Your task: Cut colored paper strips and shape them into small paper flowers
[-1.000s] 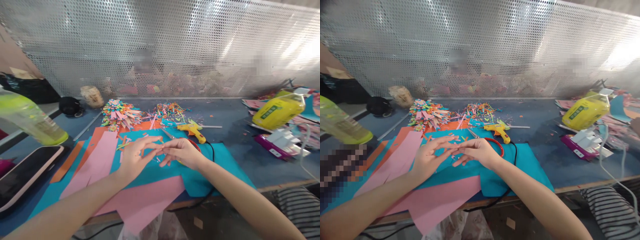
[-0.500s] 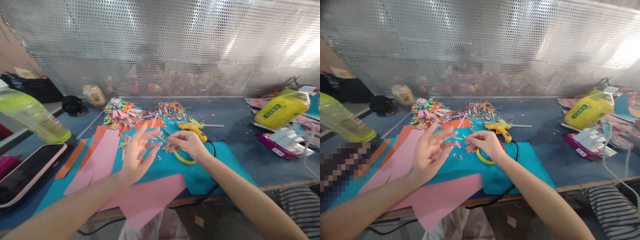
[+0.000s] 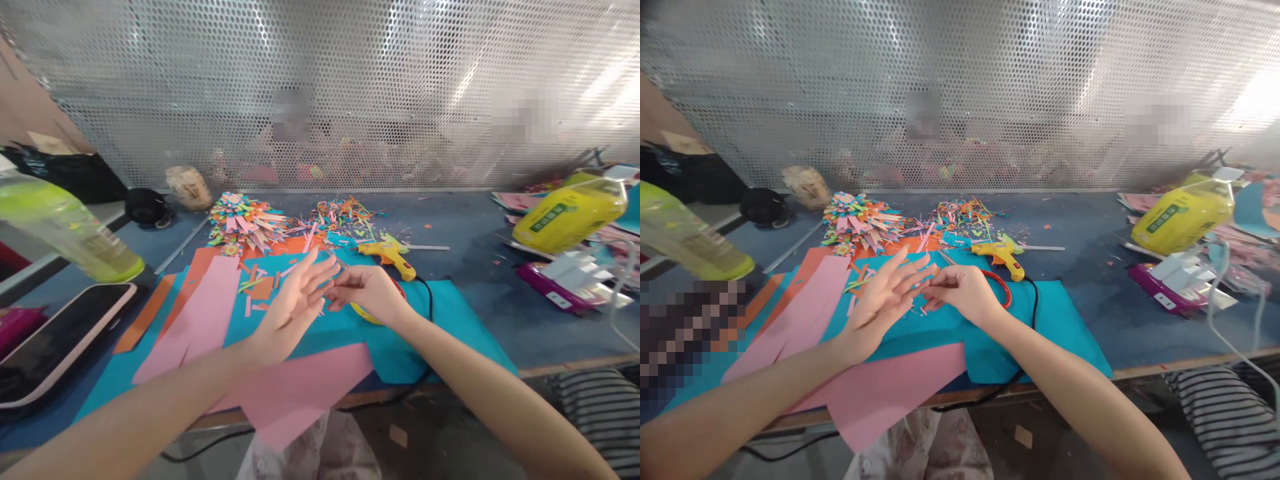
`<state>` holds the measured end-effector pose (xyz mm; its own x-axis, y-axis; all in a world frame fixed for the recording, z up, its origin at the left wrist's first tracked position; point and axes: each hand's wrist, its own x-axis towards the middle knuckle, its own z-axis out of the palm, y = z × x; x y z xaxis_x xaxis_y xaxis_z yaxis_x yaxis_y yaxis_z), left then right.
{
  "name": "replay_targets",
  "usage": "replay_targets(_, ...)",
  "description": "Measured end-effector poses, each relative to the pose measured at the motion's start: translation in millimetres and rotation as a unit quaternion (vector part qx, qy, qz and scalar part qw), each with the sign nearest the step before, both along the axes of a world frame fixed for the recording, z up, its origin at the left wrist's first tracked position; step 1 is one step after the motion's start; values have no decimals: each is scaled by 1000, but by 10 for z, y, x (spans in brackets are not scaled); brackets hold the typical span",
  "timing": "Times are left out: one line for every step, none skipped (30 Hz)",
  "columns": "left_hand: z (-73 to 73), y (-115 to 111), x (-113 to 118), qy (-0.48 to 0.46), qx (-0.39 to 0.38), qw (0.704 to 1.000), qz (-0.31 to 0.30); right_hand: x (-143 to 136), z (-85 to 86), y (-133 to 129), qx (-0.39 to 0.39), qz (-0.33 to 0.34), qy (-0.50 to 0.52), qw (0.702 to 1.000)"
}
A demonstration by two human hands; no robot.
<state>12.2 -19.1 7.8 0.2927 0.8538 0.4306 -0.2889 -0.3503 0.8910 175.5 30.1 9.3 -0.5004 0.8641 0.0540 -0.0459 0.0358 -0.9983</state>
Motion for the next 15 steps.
replay_targets(6,1,-3,-17,-20,1000,-3,21,10,-5,37,-25,-31,999)
replay_targets(12,6,-7,-39,-42,998,0,44,24,-15,86,-57,-61,993)
replay_targets(19,14,-9,-64,-67,996,4,68,40,-29,147,-95,-87,981)
replay_targets(26,24,-10,-89,-97,991,5,90,54,-44,221,-136,-105,960)
replay_targets(32,37,-10,-112,-129,985,2,111,66,-57,303,-165,-121,931)
replay_targets(38,51,-8,-133,-163,978,-5,128,74,-65,381,-177,-132,898)
replay_targets(43,65,-5,-150,-194,969,-13,142,78,-66,452,-172,-140,864)
replay_targets(48,78,-3,-163,-222,961,-18,151,76,-61,510,-151,-149,834)
replay_targets(53,89,-3,-173,-243,954,-20,156,71,-48,551,-125,-161,809)
replay_targets(57,97,-4,-181,-259,949,-18,159,62,-31,576,-103,-177,791)
replay_targets(63,102,-7,-187,-271,944,-17,158,51,-11,590,-92,-196,778)
replay_targets(68,102,-12,-192,-282,940,-17,157,39,10,596,-90,-213,769)
replay_targets(74,99,-19,-195,-291,936,-19,155,28,29,597,-94,-225,765)
replay_targets(80,94,-27,-197,-300,933,-22,153,18,44,595,-99,-230,764)
replay_targets(86,87,-34,-198,-309,930,-27,152,12,55,594,-102,-229,764)
